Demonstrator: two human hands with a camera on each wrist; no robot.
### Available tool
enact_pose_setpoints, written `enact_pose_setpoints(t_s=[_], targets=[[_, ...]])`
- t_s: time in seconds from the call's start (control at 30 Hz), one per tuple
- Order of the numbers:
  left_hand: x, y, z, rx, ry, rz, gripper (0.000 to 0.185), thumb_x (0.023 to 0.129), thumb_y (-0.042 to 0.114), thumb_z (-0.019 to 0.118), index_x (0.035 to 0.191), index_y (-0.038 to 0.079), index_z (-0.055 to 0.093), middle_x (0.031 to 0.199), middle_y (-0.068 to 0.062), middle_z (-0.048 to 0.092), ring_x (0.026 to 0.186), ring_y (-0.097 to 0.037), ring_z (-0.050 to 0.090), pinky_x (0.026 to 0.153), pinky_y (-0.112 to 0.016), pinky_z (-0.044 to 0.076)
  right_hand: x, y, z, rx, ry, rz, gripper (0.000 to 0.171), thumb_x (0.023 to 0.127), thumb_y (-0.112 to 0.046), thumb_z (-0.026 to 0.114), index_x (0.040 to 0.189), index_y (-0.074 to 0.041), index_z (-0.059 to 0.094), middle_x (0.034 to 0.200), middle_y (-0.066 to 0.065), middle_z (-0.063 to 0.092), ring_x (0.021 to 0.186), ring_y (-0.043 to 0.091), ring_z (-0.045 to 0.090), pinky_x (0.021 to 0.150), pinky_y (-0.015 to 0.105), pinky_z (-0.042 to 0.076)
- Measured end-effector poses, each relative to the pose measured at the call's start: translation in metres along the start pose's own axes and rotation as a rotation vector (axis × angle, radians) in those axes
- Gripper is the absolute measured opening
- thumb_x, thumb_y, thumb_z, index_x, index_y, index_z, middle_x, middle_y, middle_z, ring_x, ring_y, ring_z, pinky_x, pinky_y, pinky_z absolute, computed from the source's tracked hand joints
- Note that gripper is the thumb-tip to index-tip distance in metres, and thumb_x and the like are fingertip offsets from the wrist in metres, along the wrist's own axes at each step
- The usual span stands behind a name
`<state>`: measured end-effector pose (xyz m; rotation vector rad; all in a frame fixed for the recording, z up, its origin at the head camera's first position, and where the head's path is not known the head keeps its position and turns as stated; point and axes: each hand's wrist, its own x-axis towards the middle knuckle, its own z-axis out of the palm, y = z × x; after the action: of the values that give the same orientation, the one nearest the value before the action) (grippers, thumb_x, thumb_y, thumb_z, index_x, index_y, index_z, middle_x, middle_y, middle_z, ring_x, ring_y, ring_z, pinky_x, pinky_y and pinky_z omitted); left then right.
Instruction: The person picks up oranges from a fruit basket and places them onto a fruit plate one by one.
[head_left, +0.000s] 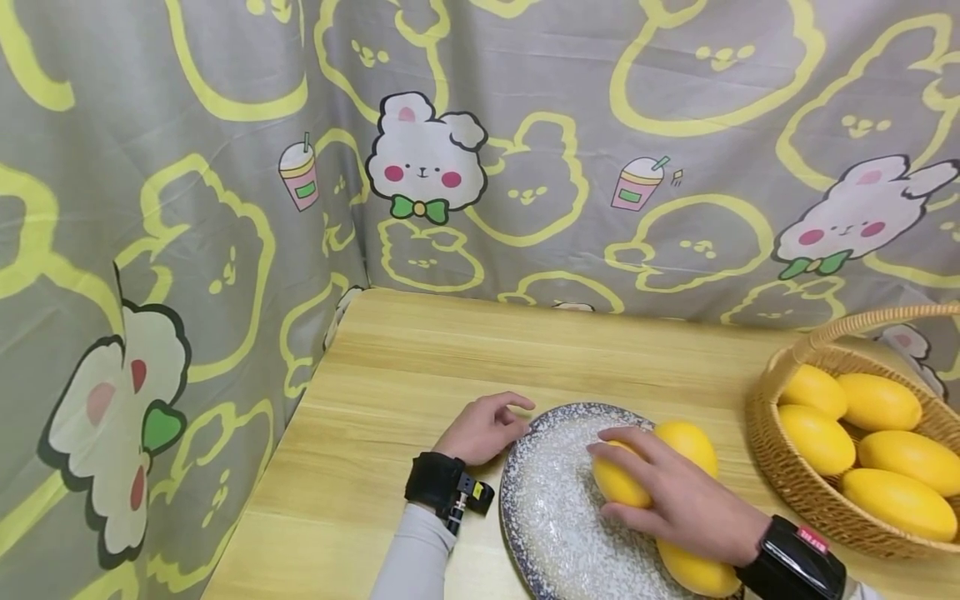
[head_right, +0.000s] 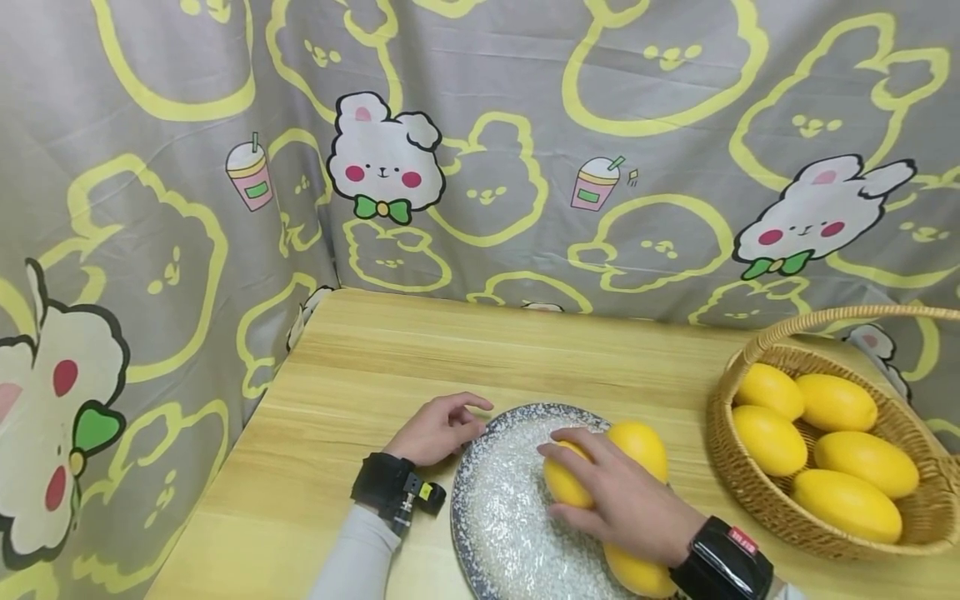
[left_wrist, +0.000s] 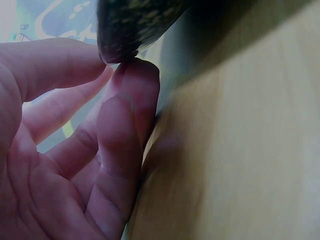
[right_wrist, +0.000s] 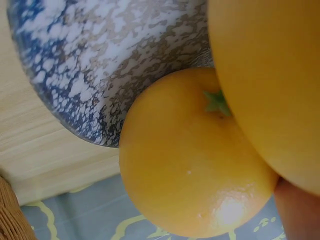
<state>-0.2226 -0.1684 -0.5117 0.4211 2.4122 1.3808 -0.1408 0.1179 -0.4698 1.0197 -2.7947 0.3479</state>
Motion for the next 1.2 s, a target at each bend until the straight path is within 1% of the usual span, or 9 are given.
enact_pose_setpoints(t_s=[0.17,0.5,0.8,1.2], targets=[[-0.0001,0.0003,0.0005,-0.001,0.001,-0.004,0.031,0.1,0.024,0.066,0.131,0.021,0.069,0.099,0.001,0.075,0.082,-0.01,0.063,0.077,-0.03,0.049,-0.0003,0.0006,0.0005,0.0,0.006,-0.008,0.065,0.086,-0.048,0.082,0.143,-0.027,0.059,0.144,-0.004,0.054,0.123,0.011,0.06,0.097,0.038,0.057],[-0.0002,0.0004,0.0005,0.002,0.002,-0.001,0.031,0.1,0.023,0.066,0.131,0.021,0.069,0.099,0.001,0.075,0.082,-0.01,0.063,0.076,-0.03,0.049,-0.0007,0.0,0.0002,-0.012,-0.004,-0.003,0.068,0.085,-0.051,0.081,0.145,-0.031,0.056,0.146,-0.002,0.055,0.124,0.014,0.061,0.097,0.039,0.058],[-0.0004,0.0001,0.0004,0.004,0.002,0.004,0.031,0.1,0.023,0.066,0.131,0.021,0.069,0.098,0.001,0.075,0.081,-0.01,0.063,0.076,-0.029,0.049,-0.0015,-0.0016,-0.0009,-0.009,-0.023,0.012,0.063,0.087,-0.052,0.079,0.143,-0.031,0.058,0.147,-0.003,0.056,0.125,0.016,0.063,0.098,0.042,0.058],[0.0003,-0.0007,0.0003,0.001,0.004,0.009,0.032,0.1,0.023,0.067,0.131,0.021,0.069,0.098,0.001,0.074,0.079,-0.011,0.062,0.074,-0.029,0.049,-0.0022,-0.0016,-0.0004,-0.021,-0.022,0.013,0.063,0.087,-0.051,0.08,0.143,-0.03,0.059,0.147,0.0,0.057,0.125,0.018,0.064,0.098,0.043,0.058]])
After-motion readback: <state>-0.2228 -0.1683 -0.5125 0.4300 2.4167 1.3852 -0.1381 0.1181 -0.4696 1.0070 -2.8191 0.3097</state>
